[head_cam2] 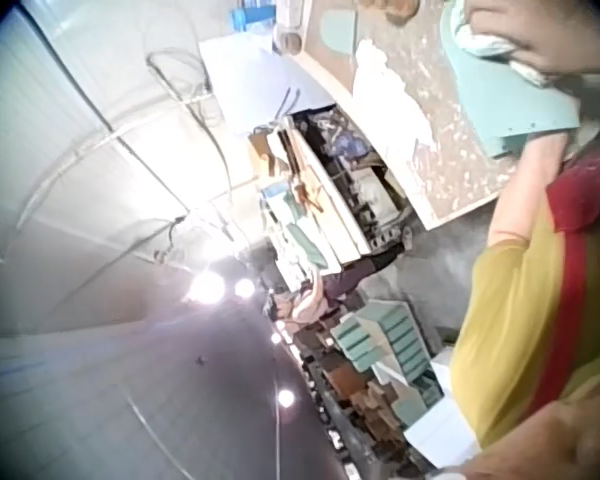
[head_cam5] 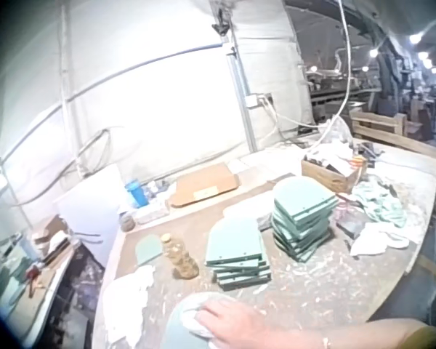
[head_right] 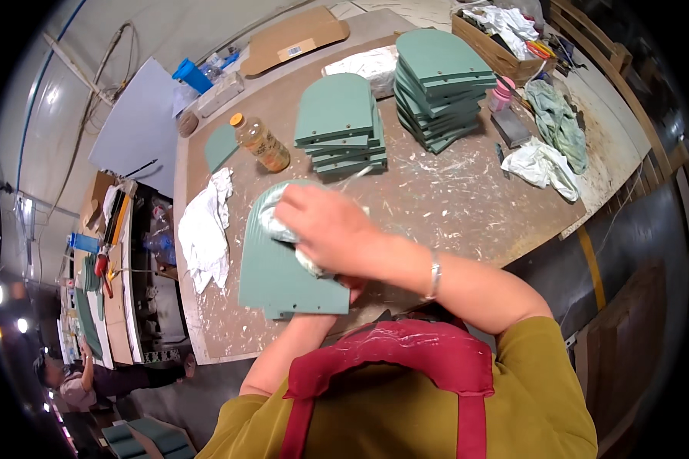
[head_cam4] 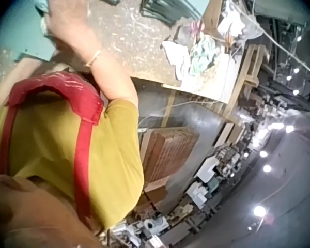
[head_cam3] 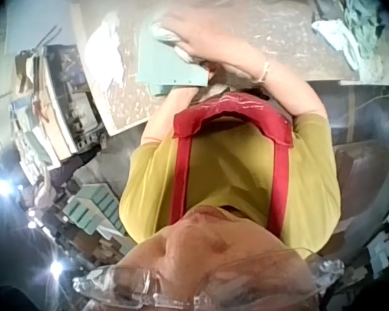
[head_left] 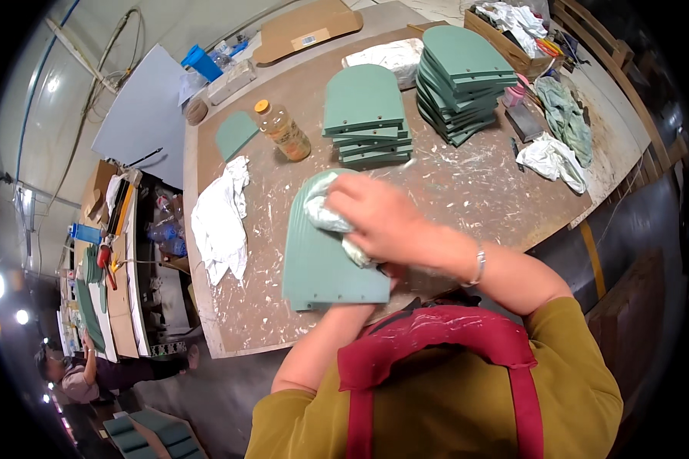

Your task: The person wipes the edges and surfaces of green wooden boards with a cloth. They pick up boards from a stack one at a time, apply liquid from a bottle to the cloth, and clean the sides before placing the boards back down.

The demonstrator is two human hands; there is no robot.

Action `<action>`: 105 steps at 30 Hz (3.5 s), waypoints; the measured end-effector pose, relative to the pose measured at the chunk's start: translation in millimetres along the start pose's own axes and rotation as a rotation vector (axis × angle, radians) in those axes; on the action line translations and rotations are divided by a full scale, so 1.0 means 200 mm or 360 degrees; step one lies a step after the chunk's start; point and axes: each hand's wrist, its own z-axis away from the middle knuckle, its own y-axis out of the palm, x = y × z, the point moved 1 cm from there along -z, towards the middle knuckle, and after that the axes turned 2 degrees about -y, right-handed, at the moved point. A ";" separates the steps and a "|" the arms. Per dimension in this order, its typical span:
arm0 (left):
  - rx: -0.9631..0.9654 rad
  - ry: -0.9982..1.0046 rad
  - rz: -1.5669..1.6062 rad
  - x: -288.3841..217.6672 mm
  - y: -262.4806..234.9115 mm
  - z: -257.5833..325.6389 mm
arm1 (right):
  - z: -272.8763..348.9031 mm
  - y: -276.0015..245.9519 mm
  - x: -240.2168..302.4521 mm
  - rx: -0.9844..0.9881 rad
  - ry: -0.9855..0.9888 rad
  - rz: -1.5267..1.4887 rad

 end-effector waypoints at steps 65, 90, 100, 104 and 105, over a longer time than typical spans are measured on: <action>-0.0240 0.0147 -0.1771 -0.14 -0.12 -0.12 | 0.41 0.09 -0.32 0.0522 0.0817 0.0146; -0.0201 0.0321 -0.1425 -0.15 0.02 0.01 | 0.35 -0.18 -0.20 0.0133 0.0903 -0.0138; 0.0516 0.0328 -0.2315 0.03 0.26 -0.10 | 0.66 -0.28 -0.42 -0.0349 0.1798 -0.1775; 0.0214 0.1591 -0.3185 0.05 0.19 -0.41 | 0.79 -0.38 -0.51 -0.0357 0.1906 -0.1911; 0.0277 0.1192 -0.3024 0.04 0.19 -0.48 | 0.81 -0.39 -0.51 -0.0342 0.1940 -0.1933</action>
